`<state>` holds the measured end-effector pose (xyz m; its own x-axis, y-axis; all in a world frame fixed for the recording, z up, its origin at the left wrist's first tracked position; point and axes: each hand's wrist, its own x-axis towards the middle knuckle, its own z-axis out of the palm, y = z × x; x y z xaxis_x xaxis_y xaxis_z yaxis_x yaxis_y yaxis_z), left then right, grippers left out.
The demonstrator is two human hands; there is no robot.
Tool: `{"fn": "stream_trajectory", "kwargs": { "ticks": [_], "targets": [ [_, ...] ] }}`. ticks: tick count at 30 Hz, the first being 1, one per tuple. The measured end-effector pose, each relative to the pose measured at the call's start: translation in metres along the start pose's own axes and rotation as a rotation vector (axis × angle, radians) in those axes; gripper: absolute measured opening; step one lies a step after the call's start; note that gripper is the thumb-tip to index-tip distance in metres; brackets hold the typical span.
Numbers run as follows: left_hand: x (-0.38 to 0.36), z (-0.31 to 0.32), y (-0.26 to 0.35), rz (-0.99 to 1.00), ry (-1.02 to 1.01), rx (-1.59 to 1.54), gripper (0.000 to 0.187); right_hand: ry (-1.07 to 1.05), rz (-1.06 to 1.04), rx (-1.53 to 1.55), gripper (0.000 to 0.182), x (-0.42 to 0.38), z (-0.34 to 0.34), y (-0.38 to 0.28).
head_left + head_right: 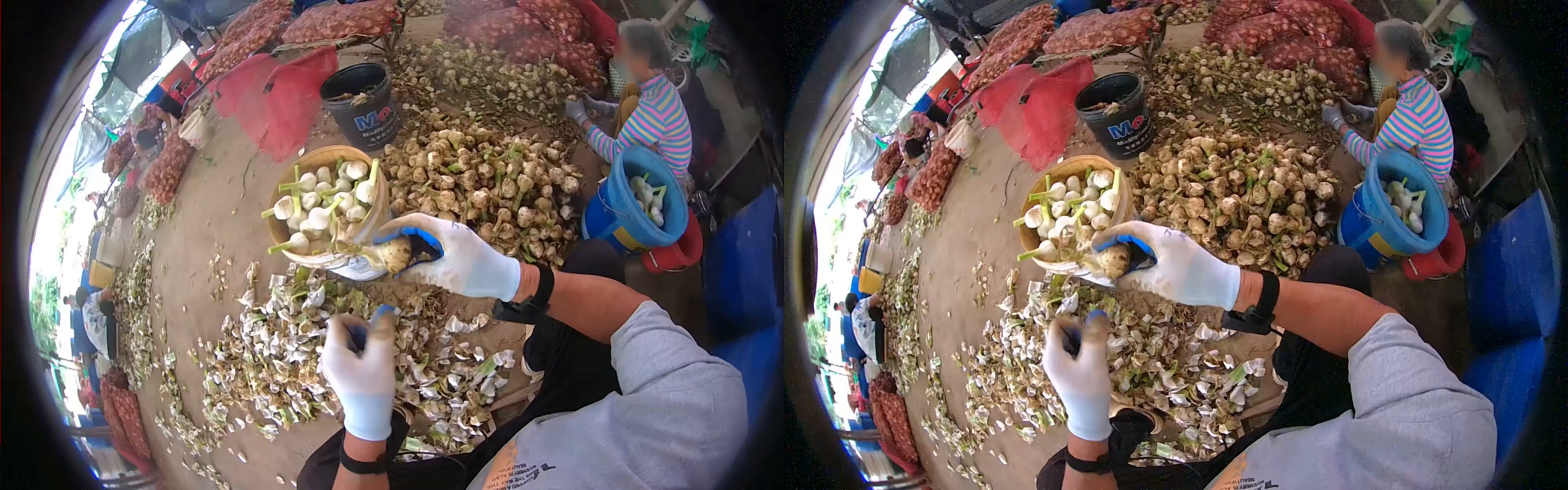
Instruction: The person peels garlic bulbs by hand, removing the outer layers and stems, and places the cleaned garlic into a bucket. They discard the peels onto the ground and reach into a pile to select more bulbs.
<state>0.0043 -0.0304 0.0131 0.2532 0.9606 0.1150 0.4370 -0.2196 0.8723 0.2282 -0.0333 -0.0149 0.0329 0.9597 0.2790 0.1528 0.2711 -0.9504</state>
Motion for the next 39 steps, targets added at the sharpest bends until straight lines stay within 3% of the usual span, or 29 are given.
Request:
{"fn": "stream_trajectory", "kwargs": {
  "ticks": [1, 4, 7, 11, 13, 15, 17, 18, 23, 25, 26, 30, 32, 35, 36, 37, 39],
  "targets": [
    [0.006, 0.004, -0.005, -0.107, -0.007, -0.325, 0.036, -0.026, -0.010, -0.023, 0.063, -0.002, 0.005, -0.004],
    [0.020, 0.005, -0.030, -0.274, -0.002, -0.706, 0.042, -0.091, -0.031, -0.053, 0.061, -0.010, 0.021, -0.004],
    [0.022, 0.002, -0.021, -0.344, -0.043, -0.591, 0.034, -0.170, -0.111, -0.128, 0.059, -0.011, 0.028, -0.005],
    [0.020, -0.006, -0.021, -0.351, -0.118, -0.613, 0.022, -0.196, 0.026, 0.024, 0.061, -0.009, 0.030, 0.005],
    [0.021, -0.004, -0.028, -0.306, -0.109, -0.592, 0.021, -0.203, 0.207, 0.243, 0.061, -0.008, 0.030, 0.006],
    [0.019, -0.004, -0.032, -0.262, -0.099, -0.571, 0.019, -0.182, 0.151, 0.256, 0.051, -0.012, 0.033, 0.016],
    [0.016, -0.005, -0.034, -0.058, -0.054, -0.286, 0.017, -0.292, 0.398, 1.058, 0.046, -0.014, 0.032, 0.032],
    [0.014, -0.001, -0.031, 0.015, -0.032, -0.312, 0.019, -0.321, 0.359, 1.126, 0.045, -0.012, 0.032, 0.033],
    [0.014, 0.001, -0.026, -0.066, -0.012, -0.344, 0.024, -0.066, 0.428, 0.951, 0.051, -0.009, 0.038, 0.026],
    [0.017, 0.003, -0.034, -0.080, 0.022, -0.417, 0.025, -0.112, 0.303, 0.402, 0.063, -0.008, 0.037, 0.016],
    [0.017, 0.004, -0.037, -0.080, 0.022, -0.417, 0.025, -0.107, 0.272, 0.355, 0.070, -0.007, 0.040, 0.017],
    [0.017, 0.003, -0.038, -0.248, 0.010, -0.640, 0.028, -0.118, 0.276, 0.368, 0.060, -0.009, 0.034, 0.021],
    [0.018, -0.001, -0.042, -0.340, -0.062, -0.784, 0.033, -0.167, 0.475, 0.802, 0.051, -0.007, 0.030, 0.018],
    [0.012, 0.006, -0.034, -0.320, 0.038, -0.838, 0.034, -0.123, 0.486, 0.880, 0.048, -0.007, 0.029, 0.033],
    [0.013, 0.005, -0.036, -0.261, 0.041, -0.693, 0.037, -0.026, 0.453, 0.605, 0.053, -0.006, 0.032, 0.033],
    [0.013, 0.006, -0.038, -0.261, 0.042, -0.692, 0.037, -0.027, 0.453, 0.607, 0.053, -0.005, 0.032, 0.032],
    [0.012, 0.009, -0.040, -0.224, 0.093, -0.518, 0.037, 0.028, 0.170, 0.138, 0.057, -0.002, 0.031, 0.026]
  ]
}}
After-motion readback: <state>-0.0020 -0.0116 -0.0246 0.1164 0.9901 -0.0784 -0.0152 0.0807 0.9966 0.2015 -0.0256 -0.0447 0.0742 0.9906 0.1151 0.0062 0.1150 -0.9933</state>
